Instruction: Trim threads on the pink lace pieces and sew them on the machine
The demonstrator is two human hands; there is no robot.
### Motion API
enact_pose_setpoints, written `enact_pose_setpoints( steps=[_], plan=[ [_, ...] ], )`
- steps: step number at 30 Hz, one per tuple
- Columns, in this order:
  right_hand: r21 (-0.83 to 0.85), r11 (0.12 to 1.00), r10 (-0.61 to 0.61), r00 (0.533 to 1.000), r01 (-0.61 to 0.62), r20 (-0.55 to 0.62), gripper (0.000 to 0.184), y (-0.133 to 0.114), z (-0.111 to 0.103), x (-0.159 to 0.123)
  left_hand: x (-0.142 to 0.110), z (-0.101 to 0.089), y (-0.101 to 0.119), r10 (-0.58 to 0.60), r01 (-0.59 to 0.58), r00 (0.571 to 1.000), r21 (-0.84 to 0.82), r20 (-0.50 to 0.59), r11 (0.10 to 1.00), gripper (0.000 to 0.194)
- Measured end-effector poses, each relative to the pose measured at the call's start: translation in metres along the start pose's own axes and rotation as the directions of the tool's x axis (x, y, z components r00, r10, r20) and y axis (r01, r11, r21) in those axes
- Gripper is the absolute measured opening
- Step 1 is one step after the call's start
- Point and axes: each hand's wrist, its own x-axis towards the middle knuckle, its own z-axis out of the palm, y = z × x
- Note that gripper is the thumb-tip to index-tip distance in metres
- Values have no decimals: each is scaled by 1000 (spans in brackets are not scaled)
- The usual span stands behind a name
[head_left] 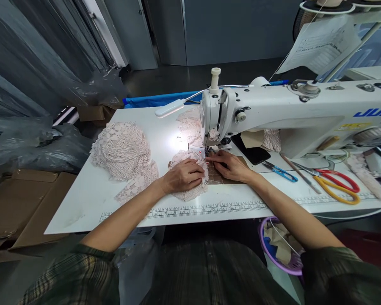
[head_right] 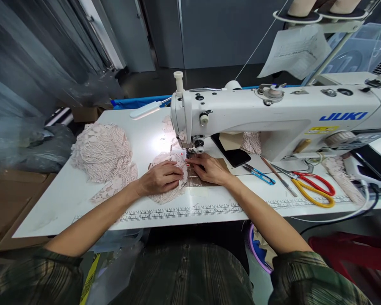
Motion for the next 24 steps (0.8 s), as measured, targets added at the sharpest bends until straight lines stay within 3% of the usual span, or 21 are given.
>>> enact_pose_setpoints(
  steps=[10,14,18,24],
  plan=[
    [-108,990,-84,996,87,30,38,-1,4,2,1,-1,-2,24,-23,1000,23,-10,999,9],
    [-45,995,-88,996,89,24,41,0,1,1,2,0,-2,-22,22,999,4,24,1000,13],
    [38,982,-189,979,187,72,41,-1,-4,-1,1,3,-2,-54,55,998,-32,26,998,13],
    [-28,967,-251,963,255,103,42,-4,-5,-1,1,-2,-2,-65,62,998,-100,-23,993,13]
  ],
)
